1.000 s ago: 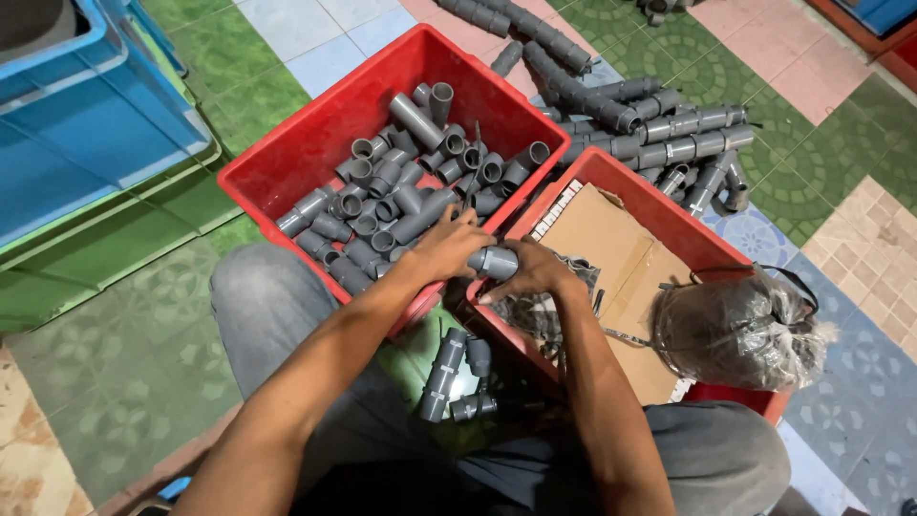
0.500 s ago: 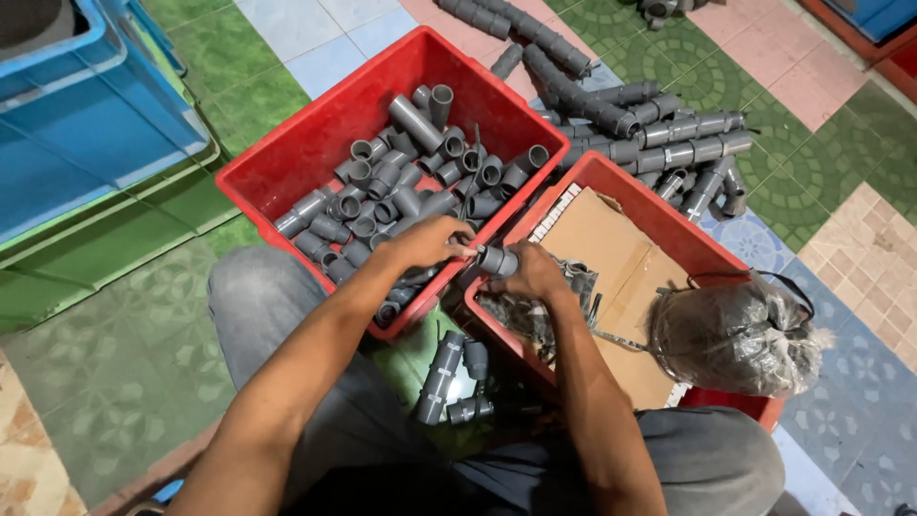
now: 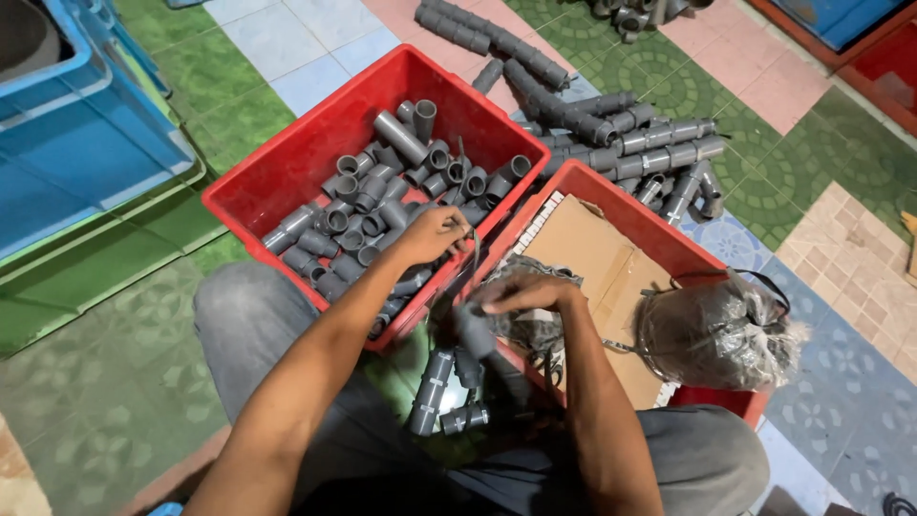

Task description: Assembling PVC pipe fittings by connecting T-joints to short pipe segments.

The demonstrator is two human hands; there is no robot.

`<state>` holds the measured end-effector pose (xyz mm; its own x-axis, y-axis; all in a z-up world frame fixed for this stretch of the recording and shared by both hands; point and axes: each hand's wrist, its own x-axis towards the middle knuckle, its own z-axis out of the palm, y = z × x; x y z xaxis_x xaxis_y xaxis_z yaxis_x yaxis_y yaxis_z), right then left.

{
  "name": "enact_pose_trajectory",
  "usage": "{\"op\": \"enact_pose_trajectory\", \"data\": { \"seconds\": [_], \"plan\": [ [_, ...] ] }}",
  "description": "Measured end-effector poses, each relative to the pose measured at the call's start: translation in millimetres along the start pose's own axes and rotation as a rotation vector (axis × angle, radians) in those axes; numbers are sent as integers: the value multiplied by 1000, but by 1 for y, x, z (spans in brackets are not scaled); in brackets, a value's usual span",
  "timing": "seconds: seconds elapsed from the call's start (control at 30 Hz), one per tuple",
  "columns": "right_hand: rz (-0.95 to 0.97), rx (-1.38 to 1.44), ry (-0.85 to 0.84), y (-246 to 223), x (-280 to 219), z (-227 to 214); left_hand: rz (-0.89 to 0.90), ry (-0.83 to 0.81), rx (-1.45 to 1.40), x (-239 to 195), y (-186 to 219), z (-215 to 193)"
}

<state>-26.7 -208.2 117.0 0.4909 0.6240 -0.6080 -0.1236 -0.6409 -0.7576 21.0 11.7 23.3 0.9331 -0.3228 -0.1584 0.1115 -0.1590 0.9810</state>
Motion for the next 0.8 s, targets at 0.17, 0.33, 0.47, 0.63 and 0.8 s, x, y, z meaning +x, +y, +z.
{"op": "enact_pose_trajectory", "data": {
  "seconds": [0.17,0.33,0.47,0.63,0.8],
  "plan": [
    [-155,-9,-27,25,22,-7,12,12,-272,10,14,20],
    [-205,297,132,46,38,-9,51,78,-348,-3,27,25],
    [-343,555,635,78,64,-36,-109,-320,170,-8,-5,22],
    [-433,902,860,91,52,-43,-203,-529,189,-4,-12,30],
    [-158,745,256,84,39,0,-120,-182,-43,14,5,40]
  ]
}}
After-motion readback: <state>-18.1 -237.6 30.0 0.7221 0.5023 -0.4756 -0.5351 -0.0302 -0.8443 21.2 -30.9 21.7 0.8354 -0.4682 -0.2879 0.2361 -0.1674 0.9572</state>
